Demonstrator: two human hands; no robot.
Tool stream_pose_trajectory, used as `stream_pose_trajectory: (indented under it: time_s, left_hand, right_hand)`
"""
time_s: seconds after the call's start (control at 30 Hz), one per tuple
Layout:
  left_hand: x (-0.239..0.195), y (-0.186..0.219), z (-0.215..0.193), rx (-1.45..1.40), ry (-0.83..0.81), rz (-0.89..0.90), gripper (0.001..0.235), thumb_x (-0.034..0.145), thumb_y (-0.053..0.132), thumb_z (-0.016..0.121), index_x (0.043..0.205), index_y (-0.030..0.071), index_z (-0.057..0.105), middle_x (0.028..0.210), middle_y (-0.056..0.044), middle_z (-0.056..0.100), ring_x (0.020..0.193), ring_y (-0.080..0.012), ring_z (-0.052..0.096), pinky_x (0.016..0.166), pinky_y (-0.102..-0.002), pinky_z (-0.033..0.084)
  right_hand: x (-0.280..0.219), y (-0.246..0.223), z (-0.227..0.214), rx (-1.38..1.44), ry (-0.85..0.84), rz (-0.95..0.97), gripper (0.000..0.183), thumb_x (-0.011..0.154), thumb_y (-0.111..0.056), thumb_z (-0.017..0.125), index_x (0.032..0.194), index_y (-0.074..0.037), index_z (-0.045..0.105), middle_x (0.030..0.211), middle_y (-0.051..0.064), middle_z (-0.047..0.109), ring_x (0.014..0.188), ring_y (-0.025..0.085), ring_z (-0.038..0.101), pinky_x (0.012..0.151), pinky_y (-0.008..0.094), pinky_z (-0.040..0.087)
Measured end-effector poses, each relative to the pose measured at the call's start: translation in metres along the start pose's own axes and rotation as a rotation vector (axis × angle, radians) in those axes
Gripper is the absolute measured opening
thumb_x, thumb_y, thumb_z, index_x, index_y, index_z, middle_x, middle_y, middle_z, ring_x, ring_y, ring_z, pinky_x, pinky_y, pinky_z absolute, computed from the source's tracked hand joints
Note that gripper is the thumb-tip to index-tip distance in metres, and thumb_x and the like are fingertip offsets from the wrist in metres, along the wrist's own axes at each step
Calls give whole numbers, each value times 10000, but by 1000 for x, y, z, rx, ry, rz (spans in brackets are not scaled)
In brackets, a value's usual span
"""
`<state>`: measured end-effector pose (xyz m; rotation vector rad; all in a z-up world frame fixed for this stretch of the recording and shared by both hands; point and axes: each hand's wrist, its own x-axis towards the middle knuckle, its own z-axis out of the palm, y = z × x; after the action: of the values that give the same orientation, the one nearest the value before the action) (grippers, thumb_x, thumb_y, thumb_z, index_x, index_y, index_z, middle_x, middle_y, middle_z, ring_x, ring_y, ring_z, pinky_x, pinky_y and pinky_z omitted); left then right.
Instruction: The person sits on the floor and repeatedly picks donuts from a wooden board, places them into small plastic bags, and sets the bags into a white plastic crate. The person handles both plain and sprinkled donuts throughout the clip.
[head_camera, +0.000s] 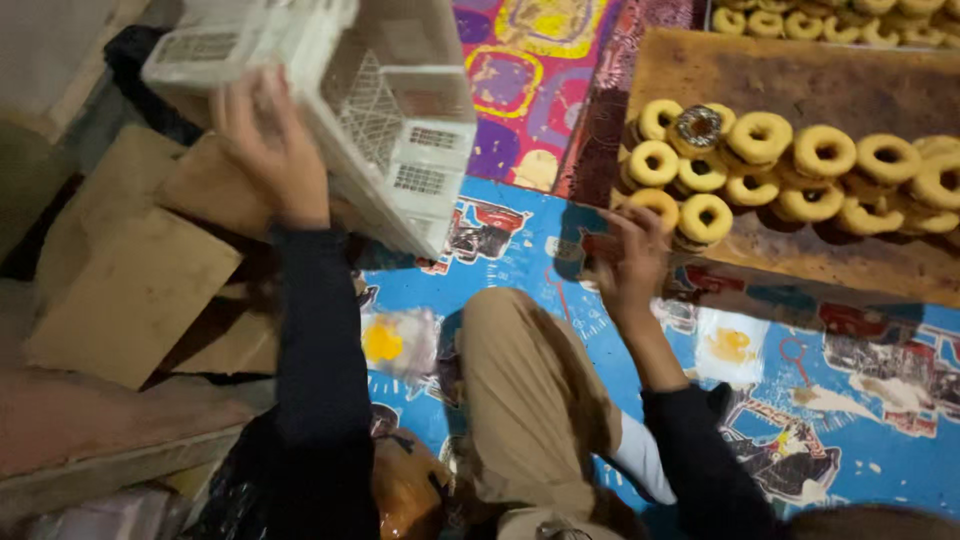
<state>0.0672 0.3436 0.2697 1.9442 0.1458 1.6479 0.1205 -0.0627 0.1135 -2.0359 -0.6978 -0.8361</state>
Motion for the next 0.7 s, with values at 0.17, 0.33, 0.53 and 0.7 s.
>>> stream_pose_trajectory:
  time_s: [0.17,0.33,0.53,0.7]
  left_hand:
    - [82,-74,66,617,-500,-103,614,1025,454,621,1473,55,492,1537,-262,402,1410,-508,288,1120,-677,106]
    - [72,-108,62,666,-643,-258,606,1028,477,513,1542,159,473,1649,-208,295,1535,-380,225,1249,-521,138]
    - [77,-100,49,611,-657,-256,612,1004,433,579,1528,134,477,1632,-181,300,1522,-337,234,1224,-482,141]
    - [71,-68,47,445,-485,-273,545,842,429,751,1318,168,697,1481,-132,544,1431,-294,441,1205,-431,256]
  right_hand:
    - [155,-135,84,277,-401,-470,507,940,-101,689,1413,-42,516,1492,177,522,1367,404,498,1136,506,388]
    - [242,-186,162,195,-278,-719,496,1010,-148,614,1474,-39,478,1532,152,498,1444,398,430,1195,589,206]
    - [283,-175,207,313,-326,-691,293,1056,-239,656,1284,-81,565,1268,122,610,1307,323,561,1250,577,241]
    - [312,-149,203,491,-535,-748,338,970,-308,765,1152,-76,601,1118,107,642,1137,335,615,1034,507,431]
